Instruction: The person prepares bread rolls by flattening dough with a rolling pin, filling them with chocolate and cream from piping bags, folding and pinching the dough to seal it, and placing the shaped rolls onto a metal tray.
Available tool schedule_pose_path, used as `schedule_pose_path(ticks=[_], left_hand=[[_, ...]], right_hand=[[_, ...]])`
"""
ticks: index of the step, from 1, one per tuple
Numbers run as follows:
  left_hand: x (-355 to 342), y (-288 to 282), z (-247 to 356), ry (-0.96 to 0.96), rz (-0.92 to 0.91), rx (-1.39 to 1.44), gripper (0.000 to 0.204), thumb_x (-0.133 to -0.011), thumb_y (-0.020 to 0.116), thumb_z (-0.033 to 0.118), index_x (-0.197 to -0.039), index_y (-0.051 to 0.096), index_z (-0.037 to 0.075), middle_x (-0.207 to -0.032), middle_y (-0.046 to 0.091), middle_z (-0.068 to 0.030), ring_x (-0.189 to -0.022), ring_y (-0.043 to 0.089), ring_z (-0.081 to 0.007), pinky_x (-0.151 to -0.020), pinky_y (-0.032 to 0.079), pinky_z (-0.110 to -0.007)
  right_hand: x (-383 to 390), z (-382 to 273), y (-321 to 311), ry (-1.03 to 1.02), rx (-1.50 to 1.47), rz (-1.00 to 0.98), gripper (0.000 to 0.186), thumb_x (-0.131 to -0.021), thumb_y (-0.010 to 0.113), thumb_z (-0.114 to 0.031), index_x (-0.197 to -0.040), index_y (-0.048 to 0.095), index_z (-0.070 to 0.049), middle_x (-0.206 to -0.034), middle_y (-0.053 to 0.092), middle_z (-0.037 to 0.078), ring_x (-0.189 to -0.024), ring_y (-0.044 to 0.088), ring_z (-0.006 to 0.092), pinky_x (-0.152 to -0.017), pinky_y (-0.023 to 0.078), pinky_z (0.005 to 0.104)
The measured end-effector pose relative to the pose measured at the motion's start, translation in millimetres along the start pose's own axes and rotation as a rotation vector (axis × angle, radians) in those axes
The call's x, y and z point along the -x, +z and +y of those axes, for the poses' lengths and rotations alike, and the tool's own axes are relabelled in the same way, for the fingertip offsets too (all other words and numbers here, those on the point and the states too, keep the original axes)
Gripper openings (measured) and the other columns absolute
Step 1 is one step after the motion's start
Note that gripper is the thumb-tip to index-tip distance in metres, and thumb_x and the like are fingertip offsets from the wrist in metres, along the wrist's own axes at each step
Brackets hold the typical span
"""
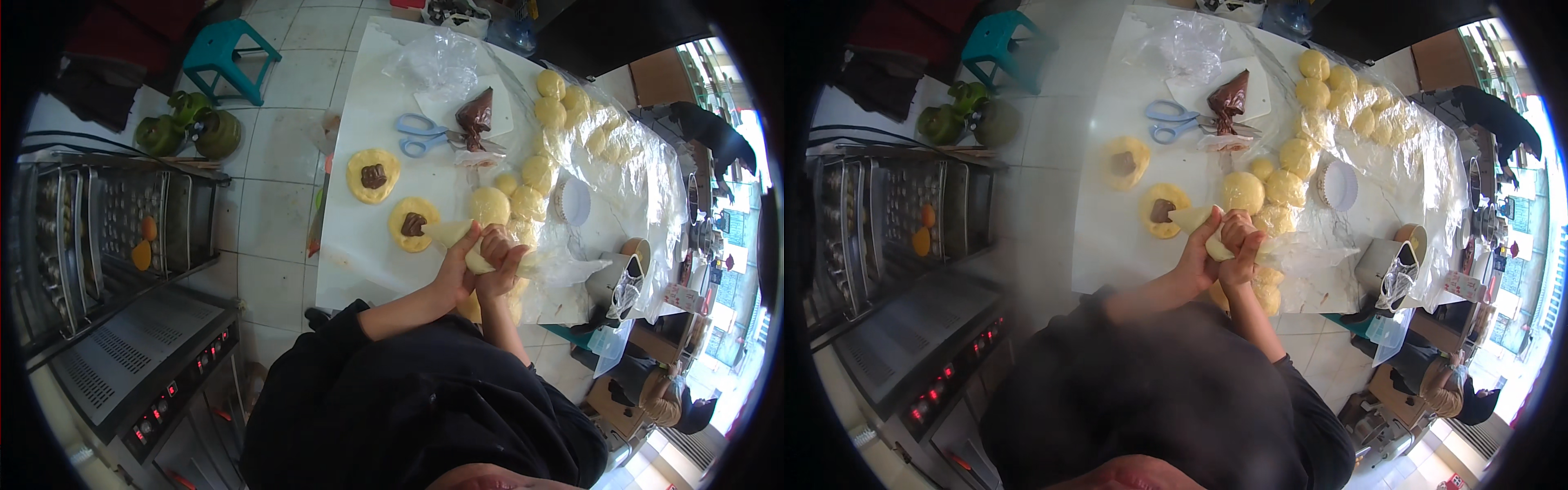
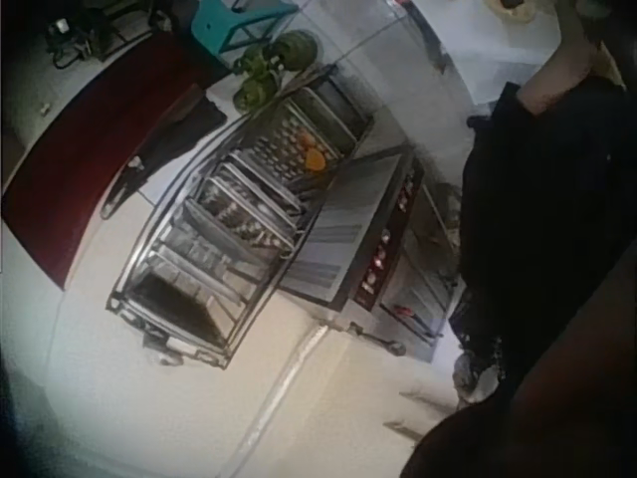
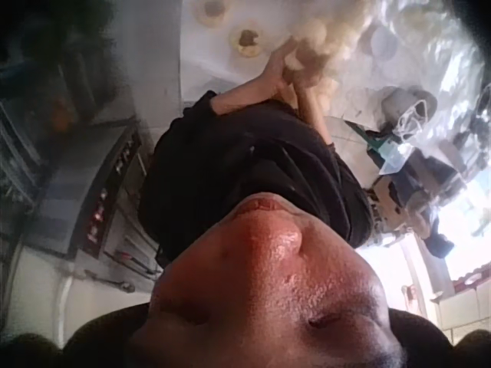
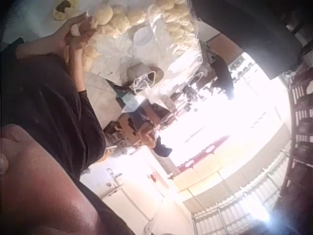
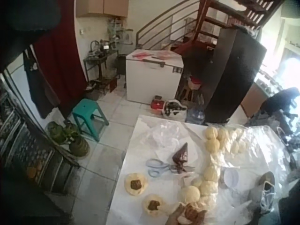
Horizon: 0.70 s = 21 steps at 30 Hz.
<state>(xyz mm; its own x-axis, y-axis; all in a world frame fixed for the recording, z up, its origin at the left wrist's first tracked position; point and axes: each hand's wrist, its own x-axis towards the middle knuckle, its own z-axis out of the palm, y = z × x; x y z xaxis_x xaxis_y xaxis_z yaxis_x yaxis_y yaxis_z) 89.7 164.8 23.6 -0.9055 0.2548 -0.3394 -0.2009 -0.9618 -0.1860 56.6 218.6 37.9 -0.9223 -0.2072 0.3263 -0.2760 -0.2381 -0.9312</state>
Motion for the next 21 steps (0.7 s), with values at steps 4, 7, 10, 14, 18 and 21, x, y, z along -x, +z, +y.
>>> schedule_pose_path(ticks=[4, 7, 10, 14, 18, 21], left_hand=[[-3.8, 1.8, 4.9, 0.120, 0.052, -0.053, 0.020, -0.083, 0.051, 0.028, -0.092, 0.048, 0.011, -0.088, 0.049, -0.0006, -0.085, 0.049, -0.0100, -0.077, 0.041, -0.026], [4.8, 5.5, 11.7, 0.013, 0.114, 0.022, 0.012, -0.082, 0.052, 0.022, -0.086, 0.048, 0.012, -0.081, 0.050, -0.0009, -0.080, 0.050, -0.0117, -0.076, 0.042, -0.027], [15.1, 17.3, 28.7, 0.276, 0.161, -0.046, 0.009, -0.079, 0.055, 0.016, -0.085, 0.049, 0.011, -0.078, 0.052, -0.0031, -0.078, 0.053, -0.0153, -0.082, 0.043, -0.033], [11.3, 4.2, 78.9, 0.499, 0.099, -0.120, 0.006, -0.078, 0.056, 0.013, -0.080, 0.051, 0.010, -0.076, 0.055, -0.0055, -0.079, 0.055, -0.0170, -0.084, 0.044, -0.038], [23.4, 18.3, 99.7, 0.559, 0.168, -0.340, 0.007, -0.076, 0.058, 0.013, -0.079, 0.052, 0.009, -0.076, 0.056, -0.0060, -0.081, 0.055, -0.0183, -0.082, 0.044, -0.039], [39.6, 25.1, 103.6, 0.401, 0.175, -0.095, 0.011, -0.076, 0.059, 0.014, -0.082, 0.054, 0.007, -0.077, 0.058, -0.0062, -0.083, 0.055, -0.0228, -0.077, 0.044, -0.036]], right_hand=[[2.4, 3.9, -1.3, 0.055, -0.170, 0.005, 0.051, -0.090, 0.022, -0.040, -0.049, 0.022, -0.010, -0.049, 0.027, 0.001, -0.053, 0.027, 0.0159, -0.069, 0.032, 0.0319], [-1.7, -20.3, -9.5, 0.149, -0.059, -0.181, 0.040, -0.084, 0.041, -0.037, -0.060, 0.036, -0.006, -0.060, 0.037, 0.004, -0.062, 0.036, 0.0172, -0.075, 0.034, 0.0321], [-27.5, -71.1, -37.8, 0.142, 0.497, -0.367, 0.068, -0.054, 0.078, -0.015, -0.109, 0.041, 0.000, -0.104, 0.044, 0.013, -0.100, 0.042, 0.0208, -0.086, 0.034, 0.0317], [-70.4, -167.4, -23.2, -0.474, 1.088, -0.462, 0.043, -0.050, 0.076, -0.019, -0.080, 0.052, -0.001, -0.080, 0.052, 0.010, -0.078, 0.052, 0.0252, -0.071, 0.040, 0.0349], [-36.6, -193.7, 3.1, -1.359, 1.073, -0.970, 0.008, -0.062, 0.057, -0.008, -0.069, 0.054, -0.004, -0.074, 0.052, 0.000, -0.070, 0.051, 0.0120, -0.059, 0.039, 0.0235], [-46.4, -215.9, 27.9, -1.559, 1.200, -0.791, 0.013, -0.068, 0.046, -0.001, -0.080, 0.049, -0.002, -0.083, 0.049, 0.004, -0.074, 0.046, 0.0136, -0.068, 0.038, 0.0257]])
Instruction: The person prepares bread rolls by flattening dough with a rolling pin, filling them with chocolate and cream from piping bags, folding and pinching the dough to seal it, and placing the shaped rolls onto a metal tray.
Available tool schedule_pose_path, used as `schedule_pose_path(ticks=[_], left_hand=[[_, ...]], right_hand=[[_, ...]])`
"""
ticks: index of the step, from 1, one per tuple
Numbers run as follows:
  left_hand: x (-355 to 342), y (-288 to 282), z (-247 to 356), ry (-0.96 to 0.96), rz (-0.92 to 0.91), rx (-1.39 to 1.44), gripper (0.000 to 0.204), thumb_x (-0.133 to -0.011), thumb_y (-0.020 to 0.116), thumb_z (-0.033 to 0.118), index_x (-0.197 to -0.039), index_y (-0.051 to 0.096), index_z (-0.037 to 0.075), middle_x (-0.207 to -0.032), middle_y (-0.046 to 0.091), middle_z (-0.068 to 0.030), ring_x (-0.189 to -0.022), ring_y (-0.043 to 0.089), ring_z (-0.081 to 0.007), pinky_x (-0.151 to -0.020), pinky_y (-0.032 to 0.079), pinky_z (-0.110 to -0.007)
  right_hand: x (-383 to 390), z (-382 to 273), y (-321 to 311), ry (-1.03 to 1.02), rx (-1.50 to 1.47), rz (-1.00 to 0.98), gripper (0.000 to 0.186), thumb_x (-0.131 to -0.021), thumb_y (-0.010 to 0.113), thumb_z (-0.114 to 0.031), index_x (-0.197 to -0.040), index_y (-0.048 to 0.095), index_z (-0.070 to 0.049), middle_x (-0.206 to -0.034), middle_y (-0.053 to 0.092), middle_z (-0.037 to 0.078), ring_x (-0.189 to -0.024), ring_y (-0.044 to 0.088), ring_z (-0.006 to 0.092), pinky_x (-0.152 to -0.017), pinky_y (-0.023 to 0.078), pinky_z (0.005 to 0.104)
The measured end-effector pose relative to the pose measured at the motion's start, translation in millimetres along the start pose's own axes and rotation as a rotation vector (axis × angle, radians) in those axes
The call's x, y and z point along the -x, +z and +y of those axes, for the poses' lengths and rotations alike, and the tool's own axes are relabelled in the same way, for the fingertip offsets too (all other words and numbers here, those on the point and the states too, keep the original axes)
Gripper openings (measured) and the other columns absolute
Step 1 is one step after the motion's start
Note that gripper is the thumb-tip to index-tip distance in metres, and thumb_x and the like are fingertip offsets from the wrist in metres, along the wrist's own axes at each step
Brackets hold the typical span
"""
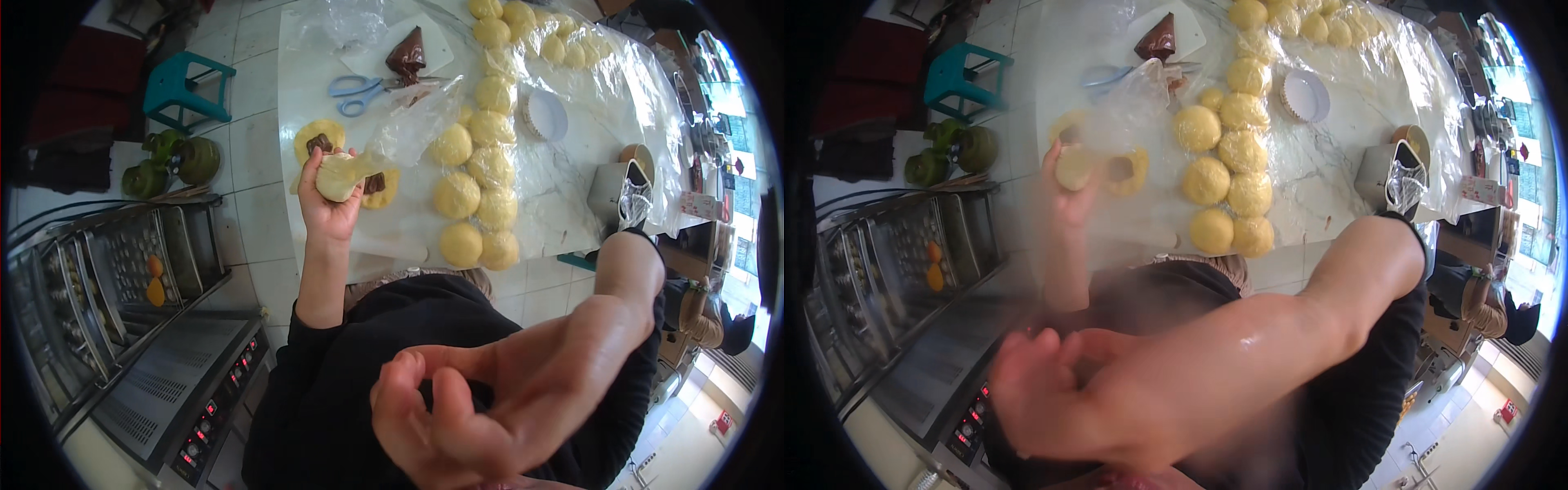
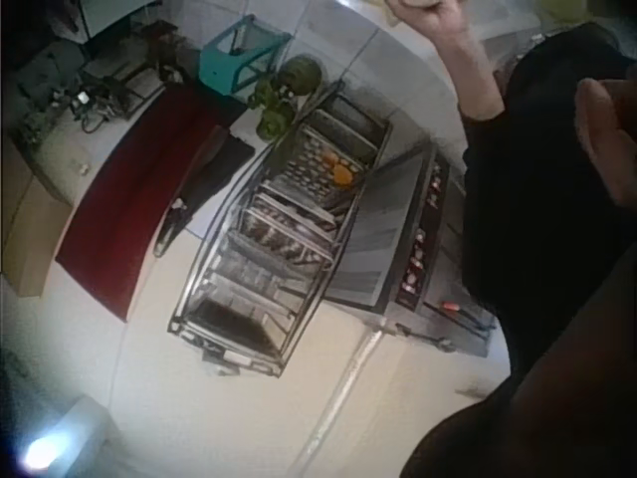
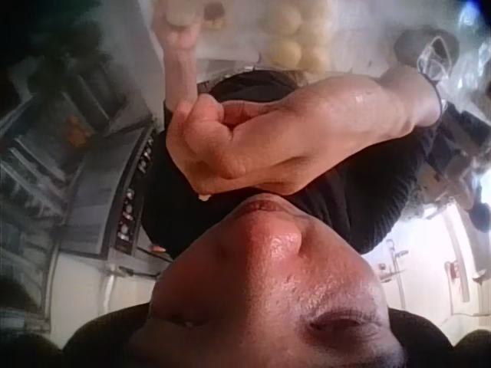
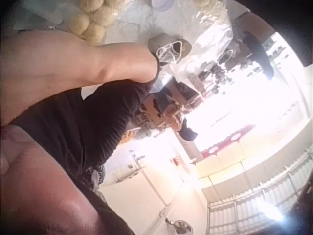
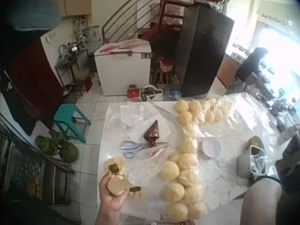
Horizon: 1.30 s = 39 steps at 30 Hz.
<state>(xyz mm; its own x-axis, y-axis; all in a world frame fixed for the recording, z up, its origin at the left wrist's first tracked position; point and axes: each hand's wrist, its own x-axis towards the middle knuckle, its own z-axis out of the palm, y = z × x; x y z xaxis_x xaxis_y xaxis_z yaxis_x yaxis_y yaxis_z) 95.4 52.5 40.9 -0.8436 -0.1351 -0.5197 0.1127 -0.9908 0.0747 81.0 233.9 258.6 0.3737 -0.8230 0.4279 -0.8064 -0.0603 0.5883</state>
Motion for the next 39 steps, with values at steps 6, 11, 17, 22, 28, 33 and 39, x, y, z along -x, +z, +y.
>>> schedule_pose_path(ticks=[6, 11, 17, 22, 28, 33, 39], left_hand=[[8.6, -22.9, 3.7, -0.015, 0.066, 0.055, 0.012, -0.075, 0.060, 0.014, -0.083, 0.053, 0.007, -0.079, 0.057, -0.0065, -0.084, 0.054, -0.0227, -0.078, 0.043, -0.037], [10.7, -12.4, -7.6, -0.031, 0.097, 0.004, 0.015, -0.075, 0.060, 0.014, -0.084, 0.052, 0.008, -0.081, 0.056, -0.0063, -0.084, 0.054, -0.0227, -0.078, 0.043, -0.037], [11.9, -11.7, -7.5, -0.015, 0.099, -0.009, 0.016, -0.074, 0.061, 0.014, -0.085, 0.051, 0.009, -0.082, 0.056, -0.0062, -0.083, 0.054, -0.0227, -0.077, 0.044, -0.036], [23.6, 2.2, -20.4, 0.208, 0.081, -0.222, 0.013, -0.075, 0.060, 0.014, -0.083, 0.052, 0.008, -0.081, 0.056, -0.0063, -0.082, 0.054, -0.0223, -0.076, 0.044, -0.036], [2.8, -22.6, -1.0, -0.032, -0.049, -0.006, 0.010, -0.077, 0.058, 0.015, -0.081, 0.053, 0.007, -0.076, 0.056, -0.0060, -0.081, 0.054, -0.0211, -0.077, 0.044, -0.036], [9.1, -15.8, -7.3, 0.188, -0.048, -0.128, 0.009, -0.076, 0.058, 0.015, -0.080, 0.054, 0.008, -0.075, 0.057, -0.0054, -0.082, 0.055, -0.0206, -0.074, 0.045, -0.036], [14.1, -12.8, -46.3, 0.104, -0.141, -0.191, 0.012, -0.079, 0.053, 0.019, -0.085, 0.052, 0.009, -0.088, 0.056, -0.0046, -0.087, 0.054, -0.0185, -0.075, 0.044, -0.032]], right_hand=[[-0.1, -16.4, 1.6, -0.083, 0.203, 0.089, 0.020, -0.071, 0.047, -0.010, -0.089, 0.049, -0.001, -0.084, 0.047, 0.005, -0.073, 0.045, 0.0144, -0.071, 0.038, 0.0264], [1.5, 7.8, -1.3, -0.213, -0.020, 0.228, 0.007, -0.064, 0.056, -0.011, -0.067, 0.053, -0.006, -0.072, 0.052, -0.003, -0.072, 0.049, 0.0054, -0.058, 0.038, 0.0228], [3.5, 10.7, 5.3, -0.213, -0.068, 0.276, 0.007, -0.065, 0.055, -0.013, -0.069, 0.055, -0.007, -0.072, 0.052, -0.003, -0.074, 0.050, 0.0069, -0.059, 0.038, 0.0239], [23.7, 4.2, 25.4, 0.027, -0.317, 0.110, 0.009, -0.061, 0.056, -0.014, -0.067, 0.055, -0.007, -0.074, 0.052, -0.001, -0.079, 0.050, 0.0102, -0.067, 0.041, 0.0285], [46.9, 6.9, 54.2, 0.097, -0.472, -0.098, 0.012, -0.062, 0.057, -0.018, -0.067, 0.053, -0.008, -0.082, 0.052, 0.001, -0.081, 0.050, 0.0125, -0.073, 0.041, 0.0289], [61.5, 2.8, 72.6, 0.102, -0.507, -0.135, 0.016, -0.064, 0.061, -0.021, -0.070, 0.052, -0.009, -0.084, 0.052, 0.000, -0.083, 0.050, 0.0134, -0.074, 0.040, 0.0303], [73.2, -59.9, 128.6, 1.092, -0.924, -0.008, 0.033, -0.075, 0.060, -0.038, -0.074, 0.054, -0.006, -0.090, 0.054, 0.012, -0.096, 0.050, 0.0238, -0.089, 0.034, 0.0372]])
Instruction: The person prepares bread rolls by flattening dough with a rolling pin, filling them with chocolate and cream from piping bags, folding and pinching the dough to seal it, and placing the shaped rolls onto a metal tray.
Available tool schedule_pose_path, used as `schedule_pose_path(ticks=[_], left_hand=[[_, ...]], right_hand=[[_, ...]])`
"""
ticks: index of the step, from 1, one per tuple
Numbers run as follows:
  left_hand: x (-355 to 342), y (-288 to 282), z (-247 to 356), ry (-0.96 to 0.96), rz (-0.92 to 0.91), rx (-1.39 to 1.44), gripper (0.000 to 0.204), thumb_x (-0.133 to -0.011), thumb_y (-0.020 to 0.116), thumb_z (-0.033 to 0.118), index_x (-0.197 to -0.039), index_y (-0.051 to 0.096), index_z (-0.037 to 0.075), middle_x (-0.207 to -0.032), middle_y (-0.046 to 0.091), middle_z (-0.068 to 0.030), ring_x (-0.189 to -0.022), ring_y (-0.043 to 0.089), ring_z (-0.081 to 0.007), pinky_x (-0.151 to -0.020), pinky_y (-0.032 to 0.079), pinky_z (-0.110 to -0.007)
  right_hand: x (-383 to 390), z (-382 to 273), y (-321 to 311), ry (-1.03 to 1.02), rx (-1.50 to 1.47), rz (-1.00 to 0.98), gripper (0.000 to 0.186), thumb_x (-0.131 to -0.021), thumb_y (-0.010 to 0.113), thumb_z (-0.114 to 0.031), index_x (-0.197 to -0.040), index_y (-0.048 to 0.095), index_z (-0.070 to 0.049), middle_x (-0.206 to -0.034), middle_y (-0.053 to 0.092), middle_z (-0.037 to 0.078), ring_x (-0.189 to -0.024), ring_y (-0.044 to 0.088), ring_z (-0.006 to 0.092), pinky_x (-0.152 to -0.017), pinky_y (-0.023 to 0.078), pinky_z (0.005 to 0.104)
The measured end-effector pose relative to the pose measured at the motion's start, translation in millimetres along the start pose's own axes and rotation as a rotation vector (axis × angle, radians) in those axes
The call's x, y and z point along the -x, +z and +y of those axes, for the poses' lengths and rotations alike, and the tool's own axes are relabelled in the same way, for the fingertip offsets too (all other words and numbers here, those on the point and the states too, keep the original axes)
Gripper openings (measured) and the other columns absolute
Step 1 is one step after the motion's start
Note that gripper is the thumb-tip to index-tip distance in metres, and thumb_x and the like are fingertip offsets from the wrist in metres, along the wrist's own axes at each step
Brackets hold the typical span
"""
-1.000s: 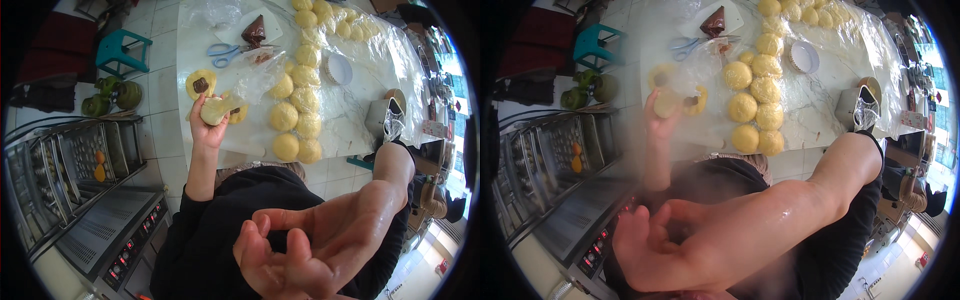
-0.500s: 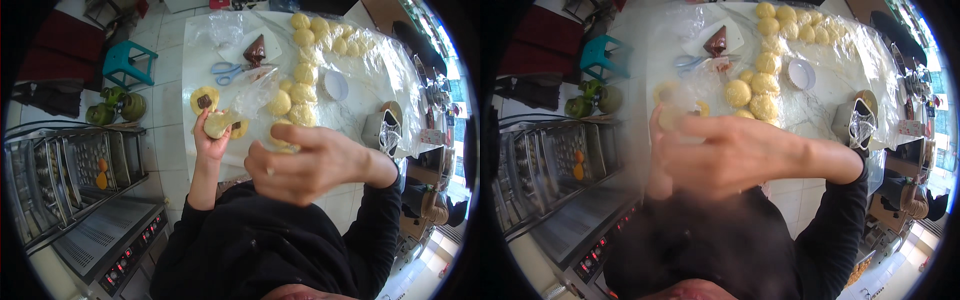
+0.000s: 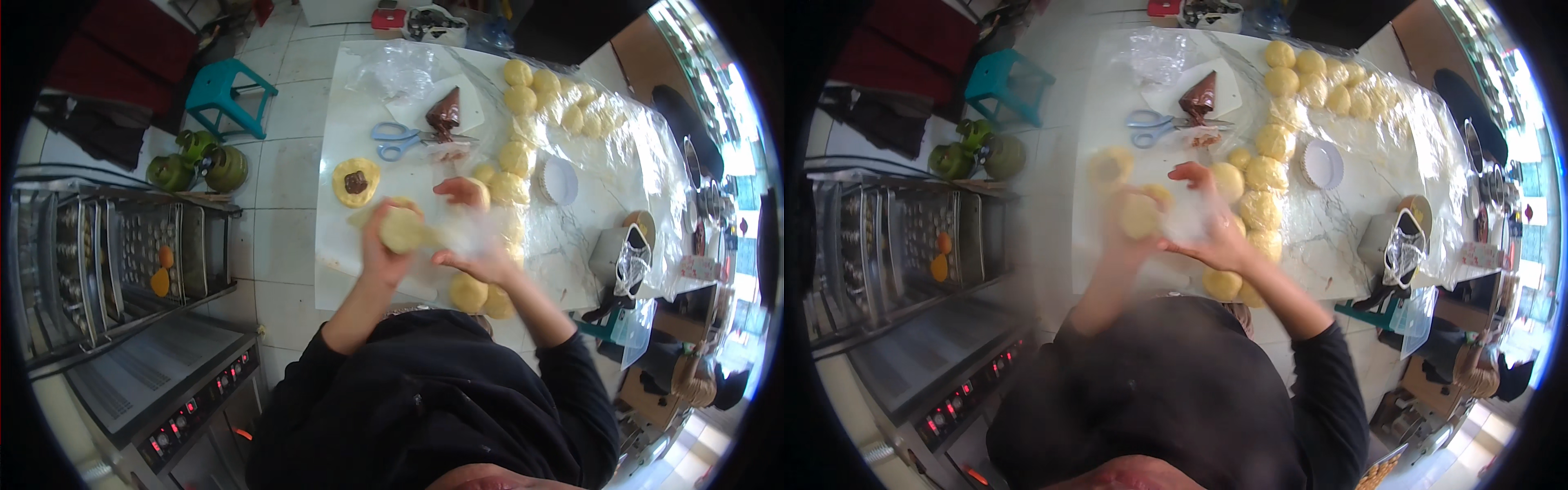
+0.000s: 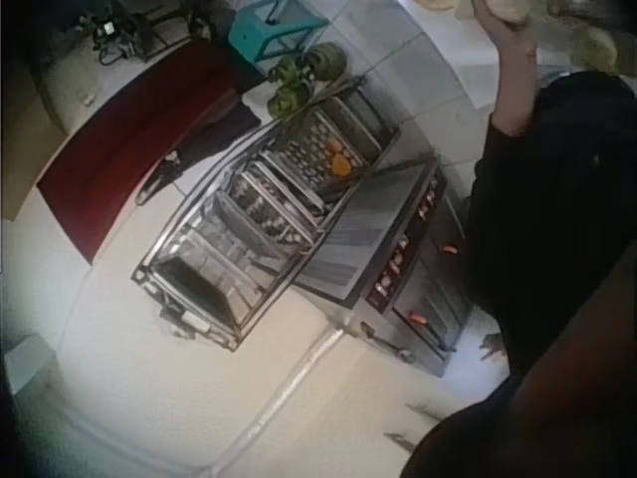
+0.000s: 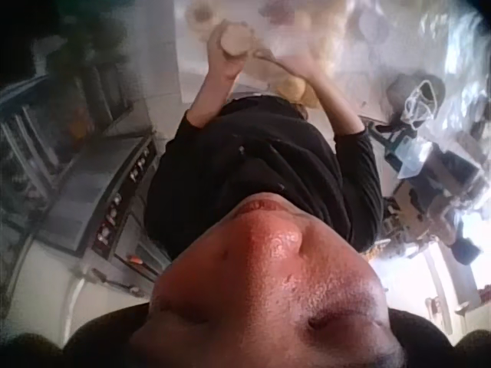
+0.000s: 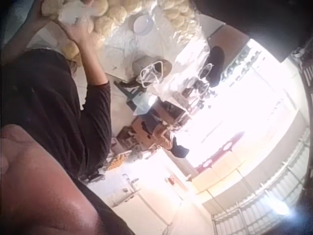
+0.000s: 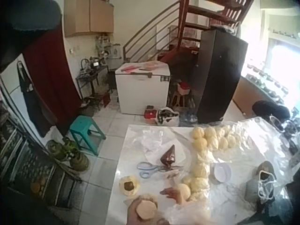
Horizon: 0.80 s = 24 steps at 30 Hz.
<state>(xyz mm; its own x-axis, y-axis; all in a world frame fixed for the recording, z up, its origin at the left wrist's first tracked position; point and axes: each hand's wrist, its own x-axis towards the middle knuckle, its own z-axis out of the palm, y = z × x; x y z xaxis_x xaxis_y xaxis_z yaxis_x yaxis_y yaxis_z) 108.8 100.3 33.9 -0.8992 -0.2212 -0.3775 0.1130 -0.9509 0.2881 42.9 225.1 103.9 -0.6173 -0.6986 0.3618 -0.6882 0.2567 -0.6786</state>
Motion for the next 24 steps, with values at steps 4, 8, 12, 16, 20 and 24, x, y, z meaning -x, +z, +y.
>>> schedule_pose_path(ticks=[4, 8, 12, 16, 20, 24], left_hand=[[7.5, 13.2, -42.3, -0.171, 0.130, 0.069, 0.021, -0.083, 0.051, 0.027, -0.091, 0.052, 0.009, -0.094, 0.054, -0.0037, -0.092, 0.051, -0.0141, -0.080, 0.041, -0.028], [0.0, 7.0, -52.8, -0.259, 0.045, 0.113, 0.024, -0.083, 0.050, 0.033, -0.090, 0.050, 0.011, -0.088, 0.051, -0.0012, -0.088, 0.050, -0.0126, -0.081, 0.040, -0.029], [-5.6, 9.8, -57.6, -0.311, 0.169, 0.175, 0.026, -0.082, 0.051, 0.035, -0.075, 0.047, 0.010, -0.075, 0.047, -0.0010, -0.080, 0.049, -0.0142, -0.077, 0.041, -0.028], [-10.8, 1.5, -59.6, -0.462, 0.103, 0.297, 0.027, -0.080, 0.051, 0.031, -0.064, 0.045, 0.010, -0.068, 0.046, -0.0022, -0.073, 0.049, -0.0155, -0.071, 0.042, -0.030], [-14.0, 8.8, -58.5, -0.491, 0.246, 0.280, 0.027, -0.078, 0.052, 0.029, -0.060, 0.044, 0.011, -0.065, 0.046, -0.0018, -0.069, 0.048, -0.0155, -0.069, 0.041, -0.030], [-17.5, 12.5, -55.6, -0.506, 0.205, 0.293, 0.024, -0.078, 0.053, 0.030, -0.064, 0.043, 0.013, -0.066, 0.046, -0.0008, -0.068, 0.047, -0.0148, -0.069, 0.041, -0.030]], right_hand=[[13.1, -1.0, 54.5, 0.336, -0.688, 0.467, 0.041, -0.086, 0.040, -0.038, -0.063, 0.045, -0.004, -0.066, 0.049, 0.006, -0.075, 0.050, 0.0226, -0.079, 0.037, 0.0397], [33.3, 28.5, 57.3, 0.400, -1.292, 0.645, 0.054, -0.091, 0.017, -0.042, -0.048, 0.026, -0.010, -0.047, 0.034, 0.003, -0.055, 0.038, 0.0173, -0.075, 0.037, 0.0352], [36.9, 25.9, 54.4, 0.252, -1.218, 0.580, 0.050, -0.090, 0.019, -0.043, -0.048, 0.018, -0.014, -0.044, 0.021, -0.001, -0.048, 0.021, 0.0133, -0.068, 0.033, 0.0311], [42.6, 30.8, 59.5, 0.286, -1.090, 0.570, 0.052, -0.090, 0.015, -0.042, -0.048, 0.019, -0.012, -0.044, 0.027, 0.001, -0.046, 0.025, 0.0168, -0.068, 0.033, 0.0315], [40.4, 36.6, 58.0, 0.285, -0.994, 0.542, 0.052, -0.091, 0.016, -0.040, -0.048, 0.020, -0.011, -0.043, 0.027, 0.001, -0.046, 0.025, 0.0171, -0.063, 0.033, 0.0309], [33.2, 36.5, 54.9, 0.312, -0.995, 0.531, 0.051, -0.089, 0.019, -0.044, -0.049, 0.020, -0.013, -0.044, 0.023, -0.001, -0.048, 0.023, 0.0150, -0.060, 0.028, 0.0293]])
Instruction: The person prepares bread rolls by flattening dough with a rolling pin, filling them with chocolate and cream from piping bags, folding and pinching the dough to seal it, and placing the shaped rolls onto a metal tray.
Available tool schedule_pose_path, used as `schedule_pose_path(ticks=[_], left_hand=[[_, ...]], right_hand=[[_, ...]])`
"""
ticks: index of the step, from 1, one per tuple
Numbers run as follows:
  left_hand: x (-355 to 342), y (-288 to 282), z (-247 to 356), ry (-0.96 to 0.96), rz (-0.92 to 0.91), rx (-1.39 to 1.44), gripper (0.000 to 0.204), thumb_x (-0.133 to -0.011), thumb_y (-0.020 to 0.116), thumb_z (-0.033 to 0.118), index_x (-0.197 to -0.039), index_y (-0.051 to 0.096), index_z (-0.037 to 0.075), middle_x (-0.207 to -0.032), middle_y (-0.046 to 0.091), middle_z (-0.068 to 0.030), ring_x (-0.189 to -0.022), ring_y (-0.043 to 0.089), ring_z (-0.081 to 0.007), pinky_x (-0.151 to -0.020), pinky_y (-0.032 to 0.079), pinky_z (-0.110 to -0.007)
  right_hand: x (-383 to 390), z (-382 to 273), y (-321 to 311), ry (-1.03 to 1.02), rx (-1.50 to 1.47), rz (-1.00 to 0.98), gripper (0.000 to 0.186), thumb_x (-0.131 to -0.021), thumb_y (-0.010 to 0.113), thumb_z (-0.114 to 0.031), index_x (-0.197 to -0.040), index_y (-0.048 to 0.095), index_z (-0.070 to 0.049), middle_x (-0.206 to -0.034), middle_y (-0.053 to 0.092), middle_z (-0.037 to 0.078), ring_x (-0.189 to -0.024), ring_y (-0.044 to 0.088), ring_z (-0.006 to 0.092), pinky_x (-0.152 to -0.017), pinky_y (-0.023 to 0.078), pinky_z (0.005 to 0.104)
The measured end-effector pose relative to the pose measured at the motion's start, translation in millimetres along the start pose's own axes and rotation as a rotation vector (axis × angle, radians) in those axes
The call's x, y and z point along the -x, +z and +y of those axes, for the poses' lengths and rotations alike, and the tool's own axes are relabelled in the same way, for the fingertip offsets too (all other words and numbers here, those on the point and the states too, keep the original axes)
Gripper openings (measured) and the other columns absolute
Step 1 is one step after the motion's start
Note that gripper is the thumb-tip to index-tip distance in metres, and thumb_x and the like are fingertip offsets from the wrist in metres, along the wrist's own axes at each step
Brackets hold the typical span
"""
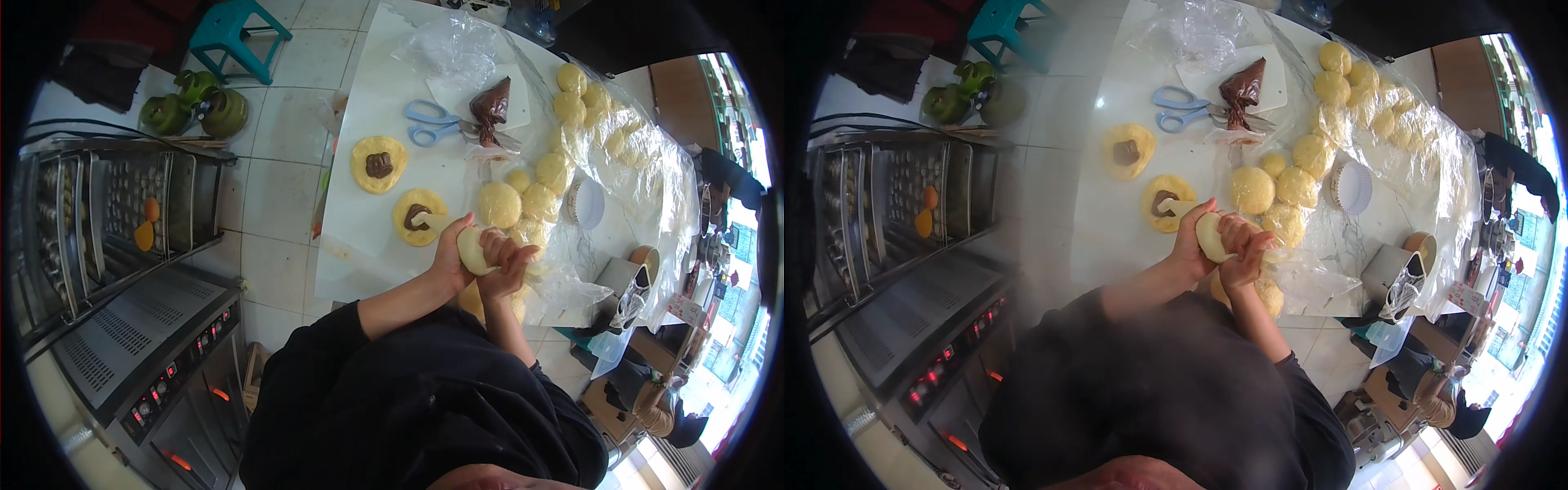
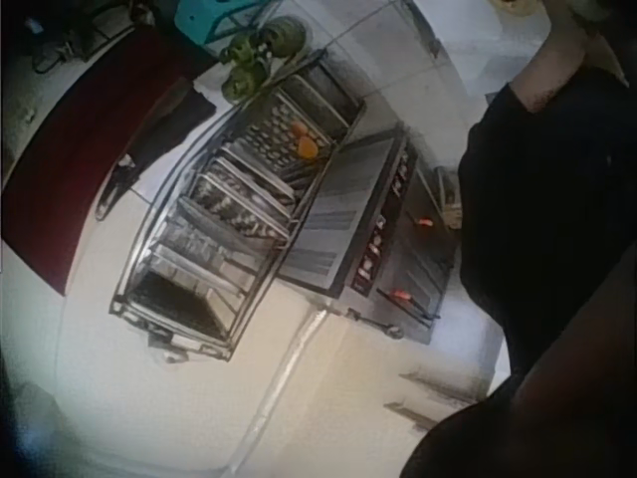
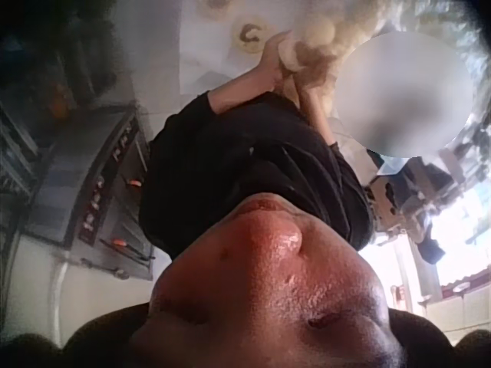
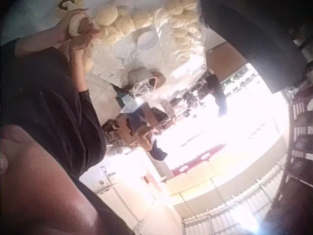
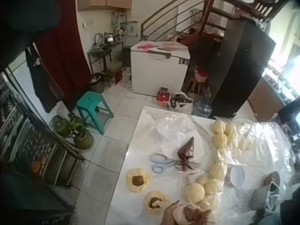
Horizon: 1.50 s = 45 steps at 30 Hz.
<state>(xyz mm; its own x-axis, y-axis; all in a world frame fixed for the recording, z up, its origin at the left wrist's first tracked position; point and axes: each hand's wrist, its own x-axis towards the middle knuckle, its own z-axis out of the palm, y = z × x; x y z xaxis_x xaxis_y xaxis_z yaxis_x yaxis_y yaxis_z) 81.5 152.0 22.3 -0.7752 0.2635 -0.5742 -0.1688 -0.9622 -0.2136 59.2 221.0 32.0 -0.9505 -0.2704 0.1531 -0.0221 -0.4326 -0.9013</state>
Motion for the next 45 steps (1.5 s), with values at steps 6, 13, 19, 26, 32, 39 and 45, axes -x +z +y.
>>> schedule_pose_path(ticks=[6, 13, 19, 26, 32, 39, 45], left_hand=[[3.3, -5.5, -3.7, 0.083, 0.013, 0.016, 0.025, -0.081, 0.050, 0.033, -0.065, 0.041, 0.016, -0.067, 0.044, 0.0017, -0.068, 0.046, -0.0130, -0.068, 0.040, -0.030], [-4.4, -9.4, -5.1, 0.081, -0.030, 0.005, 0.024, -0.083, 0.047, 0.032, -0.067, 0.041, 0.015, -0.069, 0.045, -0.0002, -0.070, 0.047, -0.0144, -0.070, 0.041, -0.032], [-8.5, -13.6, -8.8, 0.017, -0.055, -0.030, 0.024, -0.084, 0.045, 0.034, -0.077, 0.046, 0.012, -0.078, 0.050, -0.0027, -0.078, 0.051, -0.0156, -0.076, 0.041, -0.032], [-1.9, 25.2, -10.5, 0.176, -0.301, -0.083, 0.023, -0.085, 0.047, 0.035, -0.084, 0.045, 0.013, -0.083, 0.048, 0.0000, -0.084, 0.048, -0.0129, -0.080, 0.040, -0.030], [4.9, 31.1, 10.8, 0.355, -0.245, -0.206, 0.019, -0.082, 0.055, 0.023, -0.090, 0.043, 0.011, -0.090, 0.047, -0.0018, -0.090, 0.047, -0.0117, -0.081, 0.040, -0.028], [3.2, 25.2, 49.3, 0.294, -0.114, -0.114, 0.020, -0.081, 0.056, 0.030, -0.082, 0.048, 0.011, -0.077, 0.049, 0.0012, -0.075, 0.049, -0.0076, -0.070, 0.043, -0.026], [-6.2, 18.6, 66.7, 0.171, -0.087, 0.043, 0.025, -0.080, 0.056, 0.030, -0.069, 0.042, 0.013, -0.066, 0.041, 0.0027, -0.062, 0.044, -0.0092, -0.062, 0.041, -0.025]], right_hand=[[4.5, -1.0, 1.2, -0.063, 0.029, -0.060, 0.051, -0.091, 0.019, -0.038, -0.048, 0.022, -0.011, -0.042, 0.027, 0.001, -0.044, 0.025, 0.0147, -0.056, 0.031, 0.0285], [-0.8, -3.8, 1.0, -0.005, 0.009, -0.041, 0.050, -0.090, 0.020, -0.043, -0.050, 0.022, -0.012, -0.044, 0.023, -0.001, -0.046, 0.022, 0.0147, -0.057, 0.027, 0.0285], [0.1, -6.6, -4.3, -0.037, 0.024, 0.005, 0.049, -0.090, 0.023, -0.043, -0.052, 0.023, -0.012, -0.046, 0.026, -0.001, -0.047, 0.023, 0.0142, -0.058, 0.028, 0.0282], [-12.4, -27.4, 28.3, -0.005, -0.280, 0.592, 0.035, -0.089, 0.032, -0.040, -0.068, 0.031, -0.011, -0.070, 0.043, 0.005, -0.078, 0.043, 0.0188, -0.081, 0.033, 0.0348], [-34.8, 3.8, 17.8, 0.043, -0.140, 0.362, 0.047, -0.089, 0.027, -0.045, -0.055, 0.023, -0.012, -0.061, 0.037, 0.003, -0.076, 0.044, 0.0202, -0.082, 0.034, 0.0377], [-51.6, 29.2, 52.4, -0.113, -0.105, -0.055, 0.053, -0.089, 0.019, -0.045, -0.050, 0.017, -0.011, -0.047, 0.024, 0.001, -0.051, 0.027, 0.0177, -0.060, 0.029, 0.0314], [-51.6, 47.0, 55.5, -0.147, 0.043, -0.114, 0.053, -0.090, 0.021, -0.044, -0.049, 0.018, -0.010, -0.047, 0.023, 0.001, -0.051, 0.027, 0.0183, -0.060, 0.030, 0.0309]])
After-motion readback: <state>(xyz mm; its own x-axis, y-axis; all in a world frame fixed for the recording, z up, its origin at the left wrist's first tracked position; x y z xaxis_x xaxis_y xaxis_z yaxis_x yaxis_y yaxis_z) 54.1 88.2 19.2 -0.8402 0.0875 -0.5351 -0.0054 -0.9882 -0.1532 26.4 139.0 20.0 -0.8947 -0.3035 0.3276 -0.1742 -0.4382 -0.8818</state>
